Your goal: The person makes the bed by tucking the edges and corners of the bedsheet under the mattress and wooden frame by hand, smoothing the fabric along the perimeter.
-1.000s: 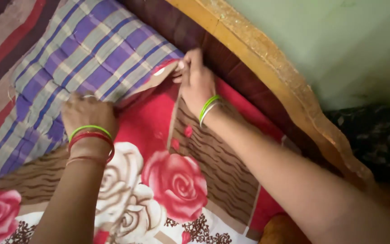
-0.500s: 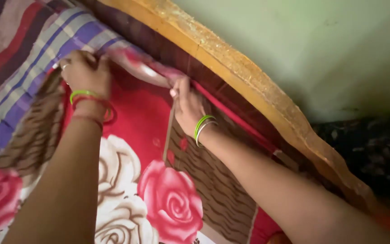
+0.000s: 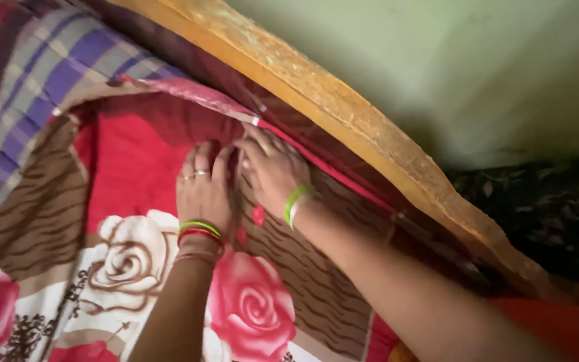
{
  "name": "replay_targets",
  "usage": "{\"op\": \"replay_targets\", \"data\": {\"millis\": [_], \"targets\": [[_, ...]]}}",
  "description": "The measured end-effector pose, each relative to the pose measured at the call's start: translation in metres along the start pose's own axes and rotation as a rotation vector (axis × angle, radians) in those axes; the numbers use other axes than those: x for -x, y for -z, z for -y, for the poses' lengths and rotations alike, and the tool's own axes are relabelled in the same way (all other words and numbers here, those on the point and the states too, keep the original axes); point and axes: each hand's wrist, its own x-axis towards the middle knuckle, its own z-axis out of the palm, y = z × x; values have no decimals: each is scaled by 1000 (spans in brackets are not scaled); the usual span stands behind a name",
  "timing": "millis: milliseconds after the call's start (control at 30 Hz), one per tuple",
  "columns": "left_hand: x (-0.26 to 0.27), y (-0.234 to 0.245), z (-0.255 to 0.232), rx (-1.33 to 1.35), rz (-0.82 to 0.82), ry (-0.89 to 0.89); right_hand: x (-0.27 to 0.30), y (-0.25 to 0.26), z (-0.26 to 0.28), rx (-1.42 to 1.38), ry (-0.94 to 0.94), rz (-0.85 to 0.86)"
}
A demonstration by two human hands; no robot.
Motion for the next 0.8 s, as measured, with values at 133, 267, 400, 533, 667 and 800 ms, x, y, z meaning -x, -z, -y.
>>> {"op": "replay_targets", "data": {"millis": [133,267,400,533,667,800], "targets": [[-3,0,-2,-78,83,-191,60,12,-4,116,-85,-80],[-15,-8,-10,67,140,-433,77,12,-10,161,-181,-132],[-33,-19,-23,-63,213,-433,65,11,-17,149,-309,4],[-63,-18,-36,-193,351,-381,47,24,-16,112,-381,149],[-75,-21,-45,-302,499,-365,25,46,-13,59,-510,371],[-84,-22,-56,-488,662,-359,16,38,-31,-55,-554,512]]}}
